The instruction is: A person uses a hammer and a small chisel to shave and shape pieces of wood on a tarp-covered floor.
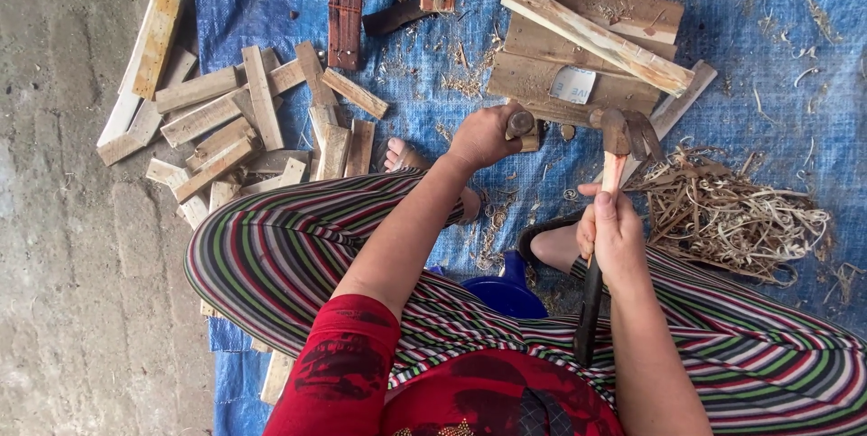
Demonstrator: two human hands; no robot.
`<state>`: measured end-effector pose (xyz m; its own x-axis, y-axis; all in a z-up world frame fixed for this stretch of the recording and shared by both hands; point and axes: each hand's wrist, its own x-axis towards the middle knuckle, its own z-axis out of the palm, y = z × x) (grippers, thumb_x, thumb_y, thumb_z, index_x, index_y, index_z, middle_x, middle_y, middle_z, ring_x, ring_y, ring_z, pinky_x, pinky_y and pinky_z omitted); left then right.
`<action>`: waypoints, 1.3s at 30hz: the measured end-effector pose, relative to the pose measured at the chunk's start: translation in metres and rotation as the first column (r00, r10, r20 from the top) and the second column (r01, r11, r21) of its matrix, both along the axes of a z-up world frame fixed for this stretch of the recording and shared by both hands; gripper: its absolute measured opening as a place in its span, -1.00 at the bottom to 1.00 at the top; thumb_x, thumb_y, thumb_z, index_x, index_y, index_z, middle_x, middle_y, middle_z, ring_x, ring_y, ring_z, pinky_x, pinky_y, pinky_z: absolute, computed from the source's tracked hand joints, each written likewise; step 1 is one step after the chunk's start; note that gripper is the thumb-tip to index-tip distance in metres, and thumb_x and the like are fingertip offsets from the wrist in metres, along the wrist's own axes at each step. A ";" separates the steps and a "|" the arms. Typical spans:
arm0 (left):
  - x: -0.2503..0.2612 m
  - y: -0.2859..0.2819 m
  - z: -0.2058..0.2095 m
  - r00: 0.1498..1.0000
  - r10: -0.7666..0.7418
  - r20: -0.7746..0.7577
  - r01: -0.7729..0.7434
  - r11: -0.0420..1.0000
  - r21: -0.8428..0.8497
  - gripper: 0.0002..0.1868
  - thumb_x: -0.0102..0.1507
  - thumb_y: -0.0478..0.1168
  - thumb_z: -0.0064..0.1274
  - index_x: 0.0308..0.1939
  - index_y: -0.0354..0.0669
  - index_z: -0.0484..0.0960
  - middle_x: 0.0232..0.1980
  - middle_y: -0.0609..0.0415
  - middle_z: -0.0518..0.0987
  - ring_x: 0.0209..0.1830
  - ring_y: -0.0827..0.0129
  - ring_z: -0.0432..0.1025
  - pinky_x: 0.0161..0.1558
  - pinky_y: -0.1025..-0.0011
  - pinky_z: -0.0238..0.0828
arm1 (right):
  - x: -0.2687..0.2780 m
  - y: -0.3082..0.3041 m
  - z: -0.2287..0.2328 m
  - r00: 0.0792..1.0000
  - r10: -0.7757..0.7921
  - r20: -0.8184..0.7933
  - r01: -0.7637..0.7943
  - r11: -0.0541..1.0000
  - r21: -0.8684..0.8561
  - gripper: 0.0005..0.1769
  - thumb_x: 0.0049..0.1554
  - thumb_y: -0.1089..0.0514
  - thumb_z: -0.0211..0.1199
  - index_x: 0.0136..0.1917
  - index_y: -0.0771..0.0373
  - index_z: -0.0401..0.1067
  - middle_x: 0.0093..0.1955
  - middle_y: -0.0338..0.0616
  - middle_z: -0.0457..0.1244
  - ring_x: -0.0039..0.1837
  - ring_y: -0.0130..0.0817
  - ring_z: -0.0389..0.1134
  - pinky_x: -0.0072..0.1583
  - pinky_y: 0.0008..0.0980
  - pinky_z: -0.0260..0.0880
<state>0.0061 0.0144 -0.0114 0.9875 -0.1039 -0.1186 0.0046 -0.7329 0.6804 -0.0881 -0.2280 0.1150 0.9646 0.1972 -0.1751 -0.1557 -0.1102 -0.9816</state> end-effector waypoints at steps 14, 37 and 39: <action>0.003 -0.011 0.008 0.995 -0.098 -0.025 0.099 0.994 0.053 -0.51 0.07 0.00 0.24 0.10 0.21 0.58 -0.04 0.10 0.72 -0.01 0.11 0.64 0.07 0.10 0.61 | -0.027 0.010 0.031 0.925 0.076 0.372 -0.091 0.996 0.022 -0.45 0.37 0.00 -0.27 0.22 0.56 0.27 -0.55 -0.26 0.05 -0.56 -0.45 0.18 -0.38 -0.55 0.25; 0.003 -0.011 0.003 0.986 -0.158 -0.050 0.161 0.985 0.063 -0.55 0.12 -0.08 0.27 0.11 0.21 0.63 -0.02 0.19 0.73 0.01 0.24 0.64 0.10 0.23 0.60 | -0.020 0.023 0.015 0.992 0.121 0.033 -0.088 0.857 -0.507 -0.54 0.41 -0.09 -0.11 0.24 0.24 0.45 -0.42 0.07 0.32 -0.15 0.05 0.42 0.09 0.10 0.41; 0.006 -0.007 0.009 0.991 -0.121 -0.058 0.122 0.993 0.000 -0.53 0.13 -0.12 0.26 0.15 0.17 0.63 -0.06 0.15 0.73 0.00 0.20 0.64 0.12 0.23 0.59 | -0.016 0.017 0.011 0.968 0.123 0.218 -0.030 0.922 -0.387 -0.52 0.43 -0.03 -0.20 0.21 0.21 0.49 -0.61 -0.31 0.17 -0.45 -0.38 0.27 -0.21 -0.42 0.41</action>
<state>0.0123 0.0074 -0.0028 0.9591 -0.2222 -0.1753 -0.0458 -0.7330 0.6787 -0.1044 -0.2107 0.1261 0.9714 0.2363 -0.0225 0.0970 -0.4817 -0.8709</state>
